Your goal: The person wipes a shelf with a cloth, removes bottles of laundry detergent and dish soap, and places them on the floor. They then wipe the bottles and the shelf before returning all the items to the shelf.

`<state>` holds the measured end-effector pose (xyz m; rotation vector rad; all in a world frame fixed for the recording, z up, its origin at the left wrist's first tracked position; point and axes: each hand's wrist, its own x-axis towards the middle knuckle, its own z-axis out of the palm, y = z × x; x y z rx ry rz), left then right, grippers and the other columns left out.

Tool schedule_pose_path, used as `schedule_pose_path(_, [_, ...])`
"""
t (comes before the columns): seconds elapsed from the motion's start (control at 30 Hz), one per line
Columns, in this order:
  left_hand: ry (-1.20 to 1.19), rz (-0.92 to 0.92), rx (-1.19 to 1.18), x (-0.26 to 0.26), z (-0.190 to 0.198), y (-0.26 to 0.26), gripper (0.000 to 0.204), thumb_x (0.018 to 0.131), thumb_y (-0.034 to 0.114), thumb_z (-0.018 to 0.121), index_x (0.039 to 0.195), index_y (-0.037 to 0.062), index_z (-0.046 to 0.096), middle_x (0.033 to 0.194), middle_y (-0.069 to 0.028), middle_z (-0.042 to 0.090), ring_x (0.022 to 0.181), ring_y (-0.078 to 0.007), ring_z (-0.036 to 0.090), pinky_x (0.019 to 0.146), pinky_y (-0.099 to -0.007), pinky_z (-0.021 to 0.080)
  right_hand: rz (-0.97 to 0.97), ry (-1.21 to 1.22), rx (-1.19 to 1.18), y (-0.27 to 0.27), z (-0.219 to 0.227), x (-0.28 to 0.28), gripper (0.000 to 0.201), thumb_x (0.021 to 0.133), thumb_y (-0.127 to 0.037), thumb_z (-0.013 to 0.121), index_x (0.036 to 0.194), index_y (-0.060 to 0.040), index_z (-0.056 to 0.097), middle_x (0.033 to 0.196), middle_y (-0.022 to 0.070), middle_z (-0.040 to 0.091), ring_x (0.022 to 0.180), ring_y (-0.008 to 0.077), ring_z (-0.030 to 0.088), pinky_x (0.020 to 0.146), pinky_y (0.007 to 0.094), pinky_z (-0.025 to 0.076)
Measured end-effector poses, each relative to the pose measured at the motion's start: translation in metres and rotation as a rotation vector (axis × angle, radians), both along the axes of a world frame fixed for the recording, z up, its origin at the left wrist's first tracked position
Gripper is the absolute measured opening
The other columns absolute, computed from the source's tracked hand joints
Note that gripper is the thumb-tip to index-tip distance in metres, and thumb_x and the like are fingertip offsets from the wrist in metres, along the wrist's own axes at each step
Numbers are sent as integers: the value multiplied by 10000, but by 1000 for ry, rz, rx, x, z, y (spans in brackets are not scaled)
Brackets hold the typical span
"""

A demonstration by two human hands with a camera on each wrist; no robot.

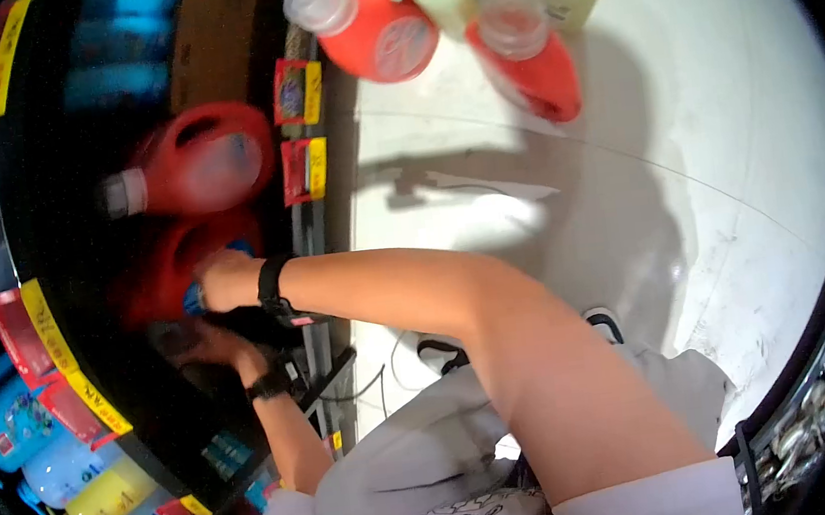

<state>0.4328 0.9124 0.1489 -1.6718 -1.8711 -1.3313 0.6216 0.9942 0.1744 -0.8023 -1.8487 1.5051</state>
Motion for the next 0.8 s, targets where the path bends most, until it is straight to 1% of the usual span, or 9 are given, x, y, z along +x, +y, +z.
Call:
schedule_pose_path(0.17, [-55,-571,-9,174,45,27,727,846,188,781,1416,21,360,1468,-190,391,1374,-318,414,1184,-450,294,-269,123,274,1,63,146,187,844,-187,631,858,-21,717,886,242,701,865,409,694,737,507,556])
schedule_pose_path(0.3, [-211,-853,-355,278,0,112,822,829,227,785,1459,-9,314,1457,-240,427,1356,-355,449,1124,-440,356,-941,508,239,45,31,205,149,902,-160,622,920,-25,683,899,169,686,838,349,680,744,428,540])
schedule_pose_path(0.33, [-212,-903,-367,305,-16,137,826,832,232,781,1463,-16,307,1447,-256,442,1348,-368,463,1108,-440,374,-1096,440,304,60,9,214,168,951,-176,611,985,-25,675,899,103,692,832,241,668,752,357,531])
schedule_pose_path(0.37, [-220,-927,-380,326,-32,159,831,836,237,776,1466,-23,301,1437,-273,458,1340,-380,476,1091,-440,393,-1254,373,371,69,-13,221,187,1000,-191,599,1050,-24,666,898,37,699,827,134,656,759,287,522])
schedule_pose_path(0.43, [-499,-830,-369,343,-85,186,724,844,248,775,1388,-14,376,1326,-277,566,1239,-394,580,1000,-462,467,-1302,450,321,69,-43,224,173,1000,-165,591,1057,-15,656,956,49,695,882,131,643,810,277,509])
schedule_pose_path(0.5, [-610,-708,-535,349,-68,182,628,836,238,784,1303,15,428,1241,-245,627,1145,-387,643,908,-489,516,-1417,336,372,62,-72,219,104,915,-131,621,975,-54,658,957,112,644,882,278,643,774,364,516])
schedule_pose_path(0.63, [-156,-746,-301,319,-104,197,739,764,348,814,1276,22,393,1054,-258,686,971,-432,689,808,-508,558,-1334,335,130,35,-120,194,247,985,-201,596,1175,-43,584,1091,108,608,1004,228,604,916,359,478])
schedule_pose_path(0.7, [-53,-558,-717,312,-80,161,863,806,340,784,1518,146,335,1544,-227,357,1258,-413,538,1017,-466,489,-1432,371,46,33,-147,182,323,1002,-263,589,1194,-8,544,1102,128,600,1017,219,598,919,347,485])
schedule_pose_path(0.8, [-220,-579,-345,301,-81,119,773,677,360,878,1266,74,468,1122,-176,668,1016,-412,668,817,-477,555,-1450,711,-530,18,-168,164,502,1009,-423,545,1286,-10,477,1256,128,565,1117,238,591,979,374,488])
